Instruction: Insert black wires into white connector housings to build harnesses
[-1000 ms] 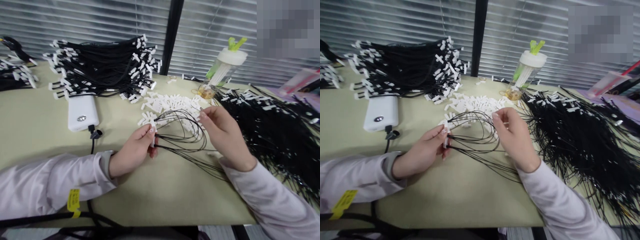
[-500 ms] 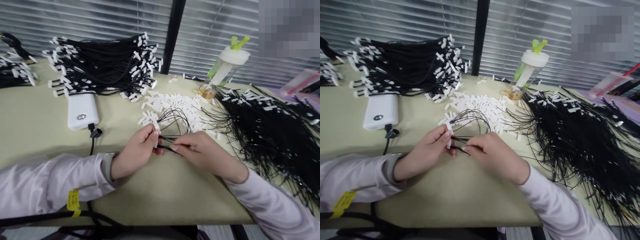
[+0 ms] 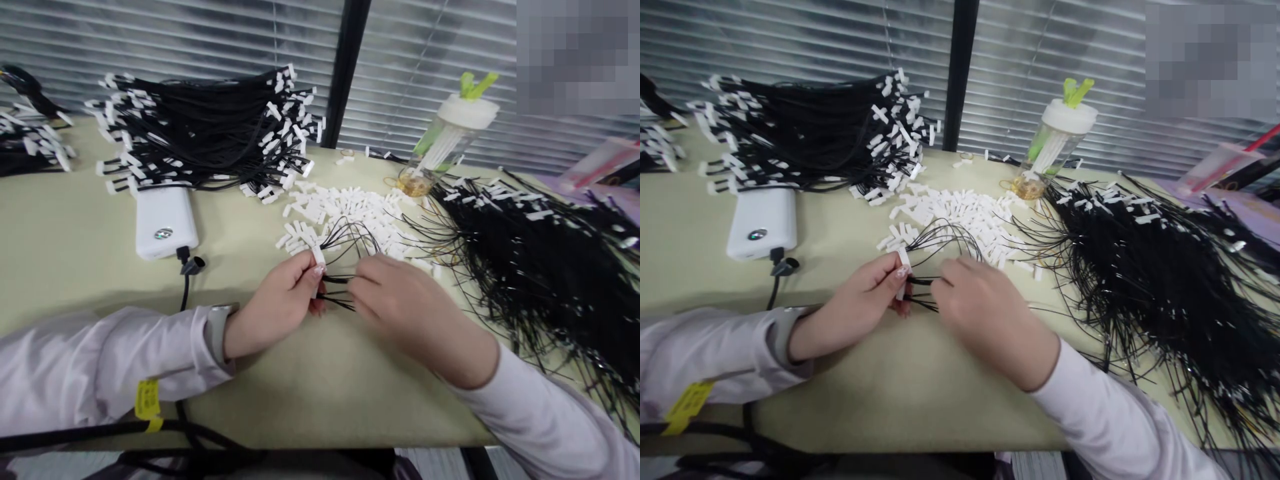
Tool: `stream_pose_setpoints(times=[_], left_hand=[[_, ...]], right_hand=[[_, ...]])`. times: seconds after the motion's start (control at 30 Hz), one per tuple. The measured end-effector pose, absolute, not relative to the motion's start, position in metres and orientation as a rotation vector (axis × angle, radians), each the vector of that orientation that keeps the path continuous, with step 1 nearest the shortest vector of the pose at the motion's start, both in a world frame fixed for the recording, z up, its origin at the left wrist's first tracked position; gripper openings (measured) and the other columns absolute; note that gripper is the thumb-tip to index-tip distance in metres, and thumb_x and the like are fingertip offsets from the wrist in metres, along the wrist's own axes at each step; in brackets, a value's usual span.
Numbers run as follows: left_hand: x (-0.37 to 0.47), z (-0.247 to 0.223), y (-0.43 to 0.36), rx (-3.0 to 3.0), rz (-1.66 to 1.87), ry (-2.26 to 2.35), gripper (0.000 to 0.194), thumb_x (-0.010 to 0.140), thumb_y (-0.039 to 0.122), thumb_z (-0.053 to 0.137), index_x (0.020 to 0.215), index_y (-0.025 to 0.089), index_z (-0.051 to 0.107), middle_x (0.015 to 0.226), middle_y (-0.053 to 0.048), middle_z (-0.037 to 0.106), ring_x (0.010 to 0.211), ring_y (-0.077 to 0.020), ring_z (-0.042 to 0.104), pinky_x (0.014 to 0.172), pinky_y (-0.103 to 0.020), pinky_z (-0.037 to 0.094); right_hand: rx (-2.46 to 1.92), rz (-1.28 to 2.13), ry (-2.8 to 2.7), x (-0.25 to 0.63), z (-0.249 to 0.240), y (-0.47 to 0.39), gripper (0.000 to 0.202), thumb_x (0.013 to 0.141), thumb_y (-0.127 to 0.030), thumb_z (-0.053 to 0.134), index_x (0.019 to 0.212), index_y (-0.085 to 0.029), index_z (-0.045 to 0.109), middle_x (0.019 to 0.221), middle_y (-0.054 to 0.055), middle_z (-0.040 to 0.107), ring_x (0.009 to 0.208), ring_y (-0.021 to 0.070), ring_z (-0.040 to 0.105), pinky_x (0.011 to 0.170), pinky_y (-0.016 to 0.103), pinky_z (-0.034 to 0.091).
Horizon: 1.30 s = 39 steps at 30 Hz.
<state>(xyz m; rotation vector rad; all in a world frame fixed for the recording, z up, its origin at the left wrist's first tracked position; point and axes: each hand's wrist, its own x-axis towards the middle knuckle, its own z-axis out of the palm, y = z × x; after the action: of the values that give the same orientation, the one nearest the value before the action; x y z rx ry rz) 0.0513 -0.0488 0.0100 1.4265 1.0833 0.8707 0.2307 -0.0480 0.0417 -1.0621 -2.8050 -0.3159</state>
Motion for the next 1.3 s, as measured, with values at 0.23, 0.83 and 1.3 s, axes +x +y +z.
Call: stream_pose_setpoints(times=[0.23, 0.83, 1.3], left_hand=[[0.050, 0.008, -0.045, 1.327, 0.913, 1.072, 0.021, 0.087, 0.029, 0.034, 0.071, 0.017, 0.039, 0.065, 0.005, 0.044, 0.048, -0.0050, 0.051, 0.049, -0.019, 0.044], [0.048, 0.012, -0.052, 1.458, 0.840, 0.979, 0.023, 0.087, 0.034, 0.034, 0.073, 0.018, 0.040, 0.064, 0.005, 0.044, 0.051, -0.0071, 0.049, 0.052, -0.021, 0.041], [0.046, 0.012, -0.054, 1.514, 0.794, 0.971, 0.022, 0.087, 0.032, 0.034, 0.073, 0.017, 0.042, 0.065, 0.004, 0.045, 0.054, -0.0080, 0.050, 0.055, -0.023, 0.042]], right_hand=[[-1.339, -0.056, -1.665, 0.276, 0.087, -0.040, 0.020, 0.078, -0.022, 0.052, 0.093, -0.020, 0.064, 0.079, 0.006, 0.062, 0.068, 0.0179, 0.058, 0.060, 0.033, 0.044], [-1.226, 0.605, -2.219, 0.232, 0.042, -0.051, 0.025, 0.081, -0.012, 0.045, 0.105, -0.019, 0.046, 0.067, -0.003, 0.062, 0.064, 0.0099, 0.056, 0.060, 0.022, 0.042], [-1.200, 0.356, -2.251, 0.225, 0.036, -0.051, 0.015, 0.081, -0.018, 0.047, 0.068, -0.016, 0.053, 0.061, -0.002, 0.052, 0.057, 0.0080, 0.044, 0.055, 0.020, 0.032]])
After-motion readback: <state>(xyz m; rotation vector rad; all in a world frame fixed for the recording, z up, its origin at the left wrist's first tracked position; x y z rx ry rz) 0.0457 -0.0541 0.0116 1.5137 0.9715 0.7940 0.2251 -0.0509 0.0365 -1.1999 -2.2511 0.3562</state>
